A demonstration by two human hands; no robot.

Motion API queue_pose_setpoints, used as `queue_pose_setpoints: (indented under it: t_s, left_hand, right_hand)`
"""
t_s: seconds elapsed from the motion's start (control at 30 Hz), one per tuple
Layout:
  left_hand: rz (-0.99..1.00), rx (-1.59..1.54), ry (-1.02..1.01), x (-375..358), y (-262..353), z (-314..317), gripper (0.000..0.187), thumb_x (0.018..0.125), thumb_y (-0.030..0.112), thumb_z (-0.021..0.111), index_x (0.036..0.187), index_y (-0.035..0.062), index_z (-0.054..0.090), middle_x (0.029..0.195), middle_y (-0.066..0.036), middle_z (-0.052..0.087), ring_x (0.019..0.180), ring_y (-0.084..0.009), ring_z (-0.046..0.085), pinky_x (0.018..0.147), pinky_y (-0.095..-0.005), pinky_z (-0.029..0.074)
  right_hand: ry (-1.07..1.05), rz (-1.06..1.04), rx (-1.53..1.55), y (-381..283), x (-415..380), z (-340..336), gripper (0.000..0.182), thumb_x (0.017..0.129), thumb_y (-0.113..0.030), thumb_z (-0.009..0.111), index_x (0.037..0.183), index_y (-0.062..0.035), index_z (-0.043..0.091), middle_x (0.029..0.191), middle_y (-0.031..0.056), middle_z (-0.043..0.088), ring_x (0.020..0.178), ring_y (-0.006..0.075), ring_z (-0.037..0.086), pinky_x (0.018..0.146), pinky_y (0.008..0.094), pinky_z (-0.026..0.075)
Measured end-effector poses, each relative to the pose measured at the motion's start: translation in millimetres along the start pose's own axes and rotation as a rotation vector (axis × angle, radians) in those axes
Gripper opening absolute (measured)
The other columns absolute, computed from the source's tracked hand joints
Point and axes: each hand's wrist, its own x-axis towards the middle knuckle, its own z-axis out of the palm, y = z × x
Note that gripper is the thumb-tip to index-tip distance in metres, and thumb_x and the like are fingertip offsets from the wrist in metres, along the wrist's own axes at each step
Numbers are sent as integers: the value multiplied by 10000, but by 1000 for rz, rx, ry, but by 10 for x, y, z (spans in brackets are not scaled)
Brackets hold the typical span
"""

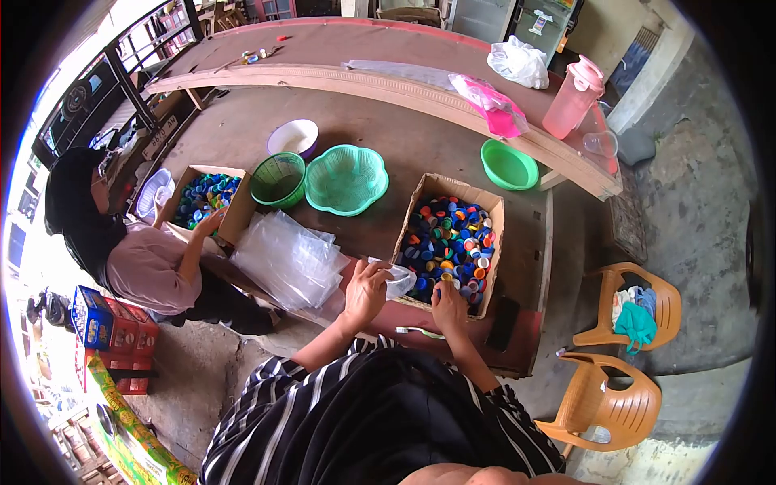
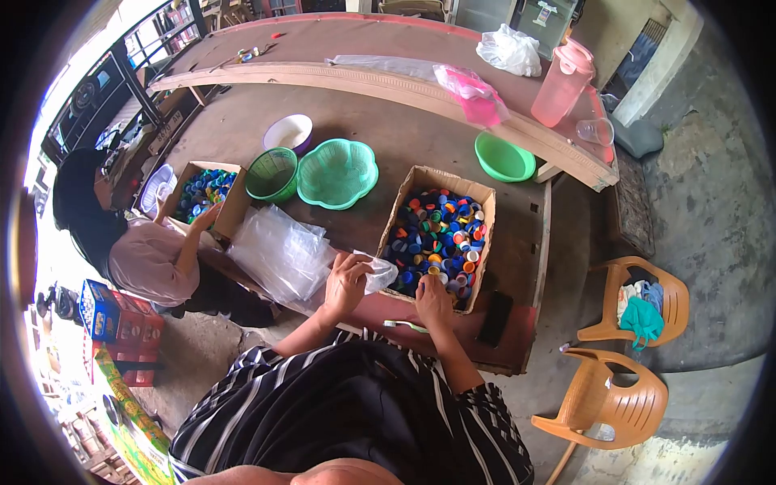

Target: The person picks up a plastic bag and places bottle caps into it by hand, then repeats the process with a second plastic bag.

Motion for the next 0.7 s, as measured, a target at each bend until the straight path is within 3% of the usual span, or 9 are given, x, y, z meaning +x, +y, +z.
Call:
queue_pose_setpoints:
  t_s: [0.27,0.37,0.7]
  left_hand:
    - [-73,48,-87,-164,-6,-113,230,666,-83,624,778,89,729,1109,-44,654,990,-300,573,837,-386,510]
    - [-49,75,-57,-236,-62,-115,238,704,-54,621,847,83,754,1107,-46,662,935,-308,577,769,-386,526]
    - [-114,52,-18,-285,-75,-191,408,713,-62,589,1088,55,697,1143,-60,649,956,-315,570,835,-389,497]
  right_hand:
    - [26,-24,12,-9,3,59,111,908,-161,580,988,-129,509,891,81,618,802,318,644,640,474,489]
    - [-14,-2,-40,-79,30,-11,108,907,-157,576,978,-111,508,915,114,604,837,322,641,676,439,530]
    - [13,-12,-41,-70,59,29,102,911,-154,574,986,-119,515,898,95,622,803,325,650,651,456,514]
